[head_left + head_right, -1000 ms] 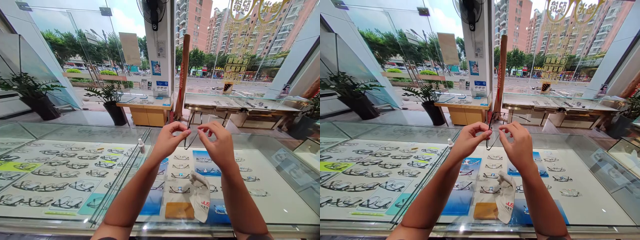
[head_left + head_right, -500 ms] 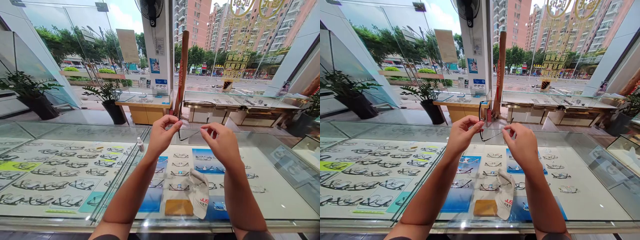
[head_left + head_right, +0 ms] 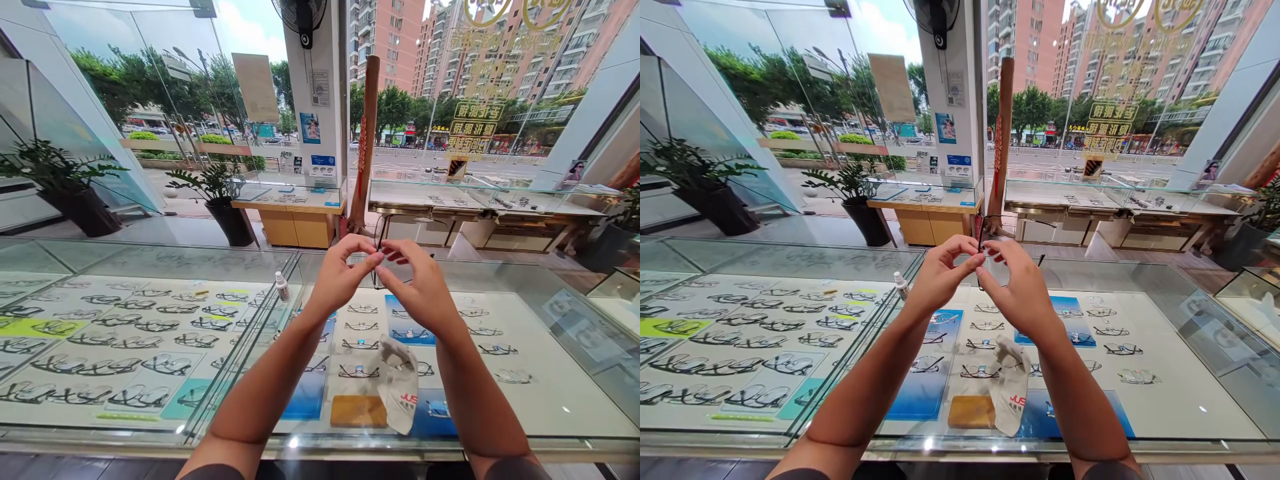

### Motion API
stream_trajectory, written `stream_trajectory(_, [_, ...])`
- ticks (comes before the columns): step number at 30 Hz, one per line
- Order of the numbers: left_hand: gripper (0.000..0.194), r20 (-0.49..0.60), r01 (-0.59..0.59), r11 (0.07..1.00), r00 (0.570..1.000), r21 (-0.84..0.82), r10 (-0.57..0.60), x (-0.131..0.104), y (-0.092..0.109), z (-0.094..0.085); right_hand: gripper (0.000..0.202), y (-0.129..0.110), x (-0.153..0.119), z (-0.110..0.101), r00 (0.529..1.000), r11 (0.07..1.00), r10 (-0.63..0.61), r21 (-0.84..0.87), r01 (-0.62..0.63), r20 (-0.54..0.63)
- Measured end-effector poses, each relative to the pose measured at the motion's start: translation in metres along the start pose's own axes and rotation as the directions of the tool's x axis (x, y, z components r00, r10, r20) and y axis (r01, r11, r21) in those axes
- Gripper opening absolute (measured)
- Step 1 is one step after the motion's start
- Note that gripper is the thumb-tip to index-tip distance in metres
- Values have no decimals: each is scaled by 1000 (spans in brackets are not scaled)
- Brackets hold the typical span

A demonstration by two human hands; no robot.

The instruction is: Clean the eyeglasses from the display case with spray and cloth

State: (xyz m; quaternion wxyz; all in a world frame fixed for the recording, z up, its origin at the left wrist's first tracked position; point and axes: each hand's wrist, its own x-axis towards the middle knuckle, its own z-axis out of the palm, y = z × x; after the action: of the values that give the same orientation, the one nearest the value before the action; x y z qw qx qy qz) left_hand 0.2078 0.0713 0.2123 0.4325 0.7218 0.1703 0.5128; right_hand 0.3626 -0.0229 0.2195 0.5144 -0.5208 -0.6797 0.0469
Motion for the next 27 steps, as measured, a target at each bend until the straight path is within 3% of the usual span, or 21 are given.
stream_trajectory(4, [25,-22,-49,998,999,-44,49,3,-5,-4,40,8,4,1,992,971,122,204,-122,14])
stream_trajectory(8, [23,-99,-81,996,992,-44,77,2,-5,-6,40,11,5,6,985,949,169,263,-175,47])
stream_trajectory(12, [21,-72,-58,997,996,-45,54,-2,-3,-5,42,9,3,15,996,963,82,256,-87,31])
stream_trajectory(16, [20,-67,-50,996,997,-72,45,-1,-3,-5,31,6,1,20,999,981,-35,189,38,-19])
stream_trajectory(23, [17,-47,-68,998,997,10,69,-14,21,-9,28,-3,-5,22,994,988,-59,135,71,-90])
stream_trajectory(25, [16,-97,-119,989,987,89,128,-17,33,-18,29,-5,-7,21,991,990,-58,119,72,-120])
stream_trajectory(27, [17,-231,-171,967,950,188,212,-15,40,-35,29,-5,-9,17,988,991,-51,111,67,-143])
